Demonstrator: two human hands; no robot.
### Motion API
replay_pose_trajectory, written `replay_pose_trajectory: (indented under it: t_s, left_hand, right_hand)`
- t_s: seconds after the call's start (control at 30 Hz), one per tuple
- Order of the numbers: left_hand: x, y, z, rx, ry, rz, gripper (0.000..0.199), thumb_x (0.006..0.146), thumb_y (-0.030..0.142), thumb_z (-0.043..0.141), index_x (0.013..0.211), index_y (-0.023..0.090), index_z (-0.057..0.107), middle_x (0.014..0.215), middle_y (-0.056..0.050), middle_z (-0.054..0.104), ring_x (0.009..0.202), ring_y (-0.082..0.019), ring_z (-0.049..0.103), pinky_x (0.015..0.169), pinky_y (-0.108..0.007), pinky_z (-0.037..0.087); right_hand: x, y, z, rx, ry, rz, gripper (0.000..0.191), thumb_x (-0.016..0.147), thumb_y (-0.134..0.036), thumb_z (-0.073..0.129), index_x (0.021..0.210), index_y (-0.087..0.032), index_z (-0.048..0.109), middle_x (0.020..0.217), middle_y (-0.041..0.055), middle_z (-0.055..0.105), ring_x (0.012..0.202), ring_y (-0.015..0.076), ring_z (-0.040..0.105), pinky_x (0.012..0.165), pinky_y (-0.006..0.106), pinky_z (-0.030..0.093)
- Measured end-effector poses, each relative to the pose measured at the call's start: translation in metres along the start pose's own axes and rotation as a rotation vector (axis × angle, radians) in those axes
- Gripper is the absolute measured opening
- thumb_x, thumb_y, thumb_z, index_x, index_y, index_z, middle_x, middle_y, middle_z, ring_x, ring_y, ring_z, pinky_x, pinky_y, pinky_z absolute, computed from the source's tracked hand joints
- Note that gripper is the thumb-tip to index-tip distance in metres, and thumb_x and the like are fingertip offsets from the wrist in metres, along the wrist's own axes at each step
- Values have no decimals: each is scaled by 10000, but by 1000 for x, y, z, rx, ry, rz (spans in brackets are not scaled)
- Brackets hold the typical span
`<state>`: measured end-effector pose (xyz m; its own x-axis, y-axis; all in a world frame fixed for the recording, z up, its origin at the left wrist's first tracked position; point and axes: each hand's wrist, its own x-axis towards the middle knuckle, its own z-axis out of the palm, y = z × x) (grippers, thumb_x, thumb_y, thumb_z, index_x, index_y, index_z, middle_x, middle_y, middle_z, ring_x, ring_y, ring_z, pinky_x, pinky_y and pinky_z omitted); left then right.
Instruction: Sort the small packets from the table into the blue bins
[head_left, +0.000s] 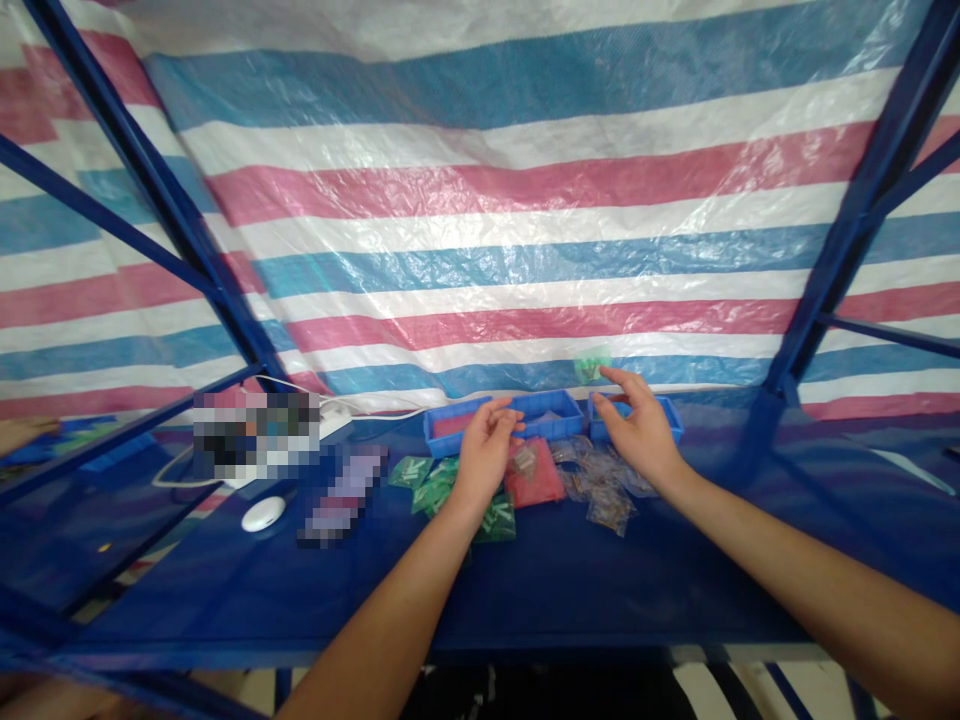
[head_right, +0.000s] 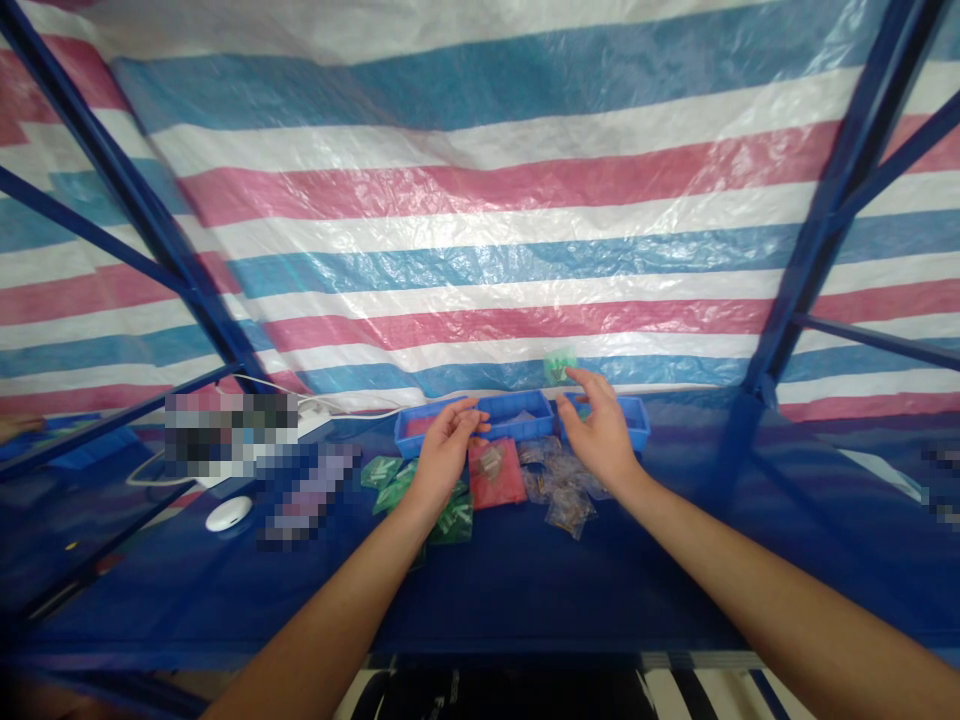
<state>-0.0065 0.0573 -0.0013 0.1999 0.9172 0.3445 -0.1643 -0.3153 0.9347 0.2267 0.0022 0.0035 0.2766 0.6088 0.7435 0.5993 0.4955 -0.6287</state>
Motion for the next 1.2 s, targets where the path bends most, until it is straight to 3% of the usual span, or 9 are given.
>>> replay_pose_trajectory:
  t_s: [0.2, 0.37, 0.53, 0.7, 1.0, 1.2]
  left_hand:
    - [-3, -1, 1, 118, -55, 50, 390, 909, 435, 658, 1215, 194, 634, 1064, -92, 733, 947, -218, 705, 740, -297, 554]
    - [-11, 5, 4, 441, -125, 175, 317, 946, 359, 612, 1230, 222, 647, 1085, -68, 729, 997, -219, 689, 845, -330, 548]
    - [-19, 8, 10, 740, -258, 354, 277, 939, 232, 587, 1209, 212, 649, 1149, -76, 704, 1074, -230, 661, 990, -393, 512]
    - [-20, 7, 11, 844, -314, 408, 252, 948, 215, 555, 1182, 199, 649, 1129, -82, 682, 1049, -230, 649, 978, -395, 516]
    - [-20, 10, 5, 901, -388, 403, 261, 923, 265, 617, 1167, 194, 673, 1094, -88, 666, 948, -222, 645, 922, -372, 532]
    - [-20, 9, 4, 903, -432, 424, 328, 871, 230, 679, 1197, 199, 683, 1138, -87, 669, 1013, -234, 646, 980, -380, 521]
  right_hand:
    - [11, 9, -11, -294, -42, -134, 348, 947, -371, 588, 1253, -228, 672, 1220, 122, 673, 1194, 326, 569, 1091, 507, 416]
    - [20, 21, -26, -572, -232, -113, 311, 982, -403, 524, 976, -207, 765, 968, 111, 748, 1004, 311, 655, 952, 442, 485]
    - [24, 26, -33, -722, -397, -73, 348, 974, -434, 537, 943, -207, 798, 925, 110, 784, 986, 292, 697, 876, 353, 505]
    - [25, 29, -35, -759, -491, 32, 401, 977, -493, 518, 945, -222, 812, 812, 102, 786, 850, 280, 733, 741, 315, 498]
    - [24, 34, -34, -862, -565, 11, 630, 1003, -610, 386, 779, -179, 787, 709, 154, 737, 756, 300, 701, 687, 357, 465]
    - [22, 32, -33, -818, -413, -140, 546, 1017, -556, 411, 892, -185, 793, 795, 152, 733, 838, 312, 659, 842, 422, 472]
